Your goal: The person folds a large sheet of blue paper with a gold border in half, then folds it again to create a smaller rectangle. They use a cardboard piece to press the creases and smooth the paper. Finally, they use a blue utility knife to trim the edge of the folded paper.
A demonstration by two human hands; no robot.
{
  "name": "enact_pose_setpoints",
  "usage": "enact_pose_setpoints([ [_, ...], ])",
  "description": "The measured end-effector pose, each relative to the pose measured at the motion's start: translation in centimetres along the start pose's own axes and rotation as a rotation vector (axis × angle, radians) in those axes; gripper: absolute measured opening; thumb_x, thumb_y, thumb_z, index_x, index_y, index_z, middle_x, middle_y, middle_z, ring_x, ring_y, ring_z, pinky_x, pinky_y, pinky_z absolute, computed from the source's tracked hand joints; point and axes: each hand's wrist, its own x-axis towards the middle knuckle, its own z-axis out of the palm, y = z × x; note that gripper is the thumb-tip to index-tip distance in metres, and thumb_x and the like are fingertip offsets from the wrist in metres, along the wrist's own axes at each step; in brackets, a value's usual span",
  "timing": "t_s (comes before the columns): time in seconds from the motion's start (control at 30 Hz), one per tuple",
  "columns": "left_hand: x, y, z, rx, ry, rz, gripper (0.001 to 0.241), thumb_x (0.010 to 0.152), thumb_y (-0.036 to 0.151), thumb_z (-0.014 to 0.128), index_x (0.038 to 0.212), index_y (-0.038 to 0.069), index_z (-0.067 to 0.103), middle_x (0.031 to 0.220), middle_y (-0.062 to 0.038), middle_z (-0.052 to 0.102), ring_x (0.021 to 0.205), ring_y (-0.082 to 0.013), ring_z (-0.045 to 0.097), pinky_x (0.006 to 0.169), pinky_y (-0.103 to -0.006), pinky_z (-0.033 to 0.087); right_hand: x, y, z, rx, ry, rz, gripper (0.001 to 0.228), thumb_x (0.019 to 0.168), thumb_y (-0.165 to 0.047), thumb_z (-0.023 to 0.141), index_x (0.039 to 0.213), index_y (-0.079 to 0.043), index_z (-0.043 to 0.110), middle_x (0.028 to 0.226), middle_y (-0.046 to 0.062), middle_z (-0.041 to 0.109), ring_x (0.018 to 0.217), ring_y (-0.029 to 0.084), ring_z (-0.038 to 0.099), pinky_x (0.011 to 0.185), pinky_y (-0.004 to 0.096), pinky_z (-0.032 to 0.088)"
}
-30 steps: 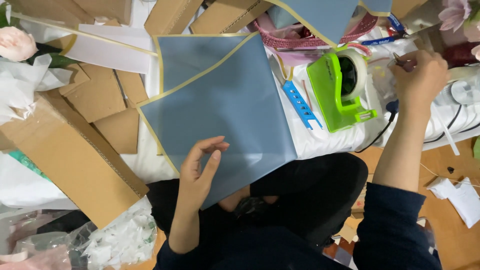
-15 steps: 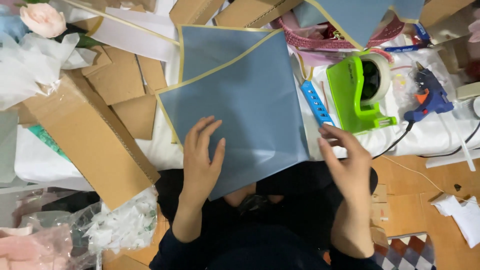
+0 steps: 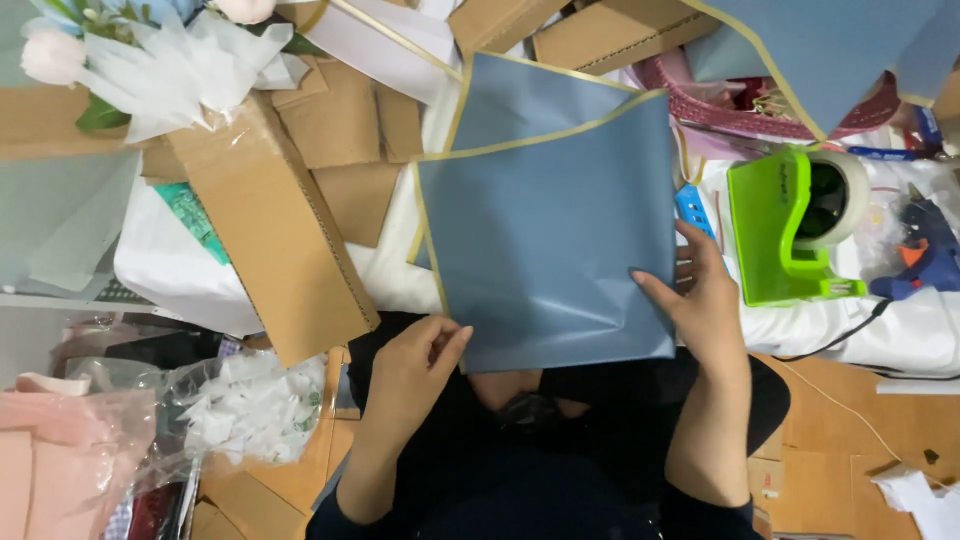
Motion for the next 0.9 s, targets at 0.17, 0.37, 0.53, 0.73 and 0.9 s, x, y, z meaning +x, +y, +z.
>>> enact_pose_setpoints([
  [0.17,-0.2,-0.3,0.9,-0.114,0.196,0.293,0.041,0.097,0.028,0.069,0.132,0.008,0.059,0.121,-0.011,0.057,0.119,-0.0294,0.057,0.101,-0.0419,0.046,-2.0,3.4,-1.9,0.372,0.012,0.155,0.061,0.09,-0.003,0.074,0.146,-0.002,0.049,0.114,0.014,0.061,0.103,0.024,0.063,0.093,0.039,0.054],
  [0.37,2.4,-1.0,2.3,-0.015,0.283,0.342,0.06,0.101,0.03,0.063,0.151,0.005,0.041,0.153,-0.018,0.041,0.143,-0.0359,0.04,0.117,-0.0504,0.036,-4.0,7.2,-3.5,0.501,0.096,0.306,0.041,0.1,-0.02,0.068,0.139,-0.011,0.058,0.103,0.001,0.069,0.09,0.006,0.062,0.082,0.023,0.053],
  [0.53,3.5,-0.4,2.7,0.057,0.253,0.35,0.065,0.103,0.035,0.059,0.153,0.0,0.036,0.154,-0.021,0.043,0.142,-0.0381,0.041,0.116,-0.0509,0.037,-4.4,5.6,-2.3,0.405,0.139,0.345,0.045,0.101,-0.019,0.066,0.141,-0.006,0.05,0.116,0.01,0.071,0.097,0.014,0.065,0.084,0.031,0.054],
  [0.73,5.9,0.8,1.9,-0.066,0.156,0.193,0.069,0.102,0.033,0.059,0.156,0.002,0.03,0.124,-0.01,0.059,0.087,-0.0194,0.062,0.086,-0.0381,0.054,-4.2,5.4,-1.4,0.268,0.17,0.265,0.05,0.095,-0.016,0.072,0.137,0.001,0.051,0.125,0.013,0.068,0.114,0.015,0.063,0.1,0.027,0.05],
  [0.9,9.4,1.9,1.9,0.151,0.129,0.048,0.078,0.094,0.055,0.06,0.153,0.008,0.043,0.095,0.0,0.066,0.089,-0.0206,0.065,0.067,-0.0419,0.053,-4.4,5.4,-1.6,0.139,0.179,0.243,0.033,0.097,-0.02,0.078,0.117,-0.003,0.059,0.108,0.008,0.071,0.099,0.012,0.064,0.088,0.024,0.05],
])
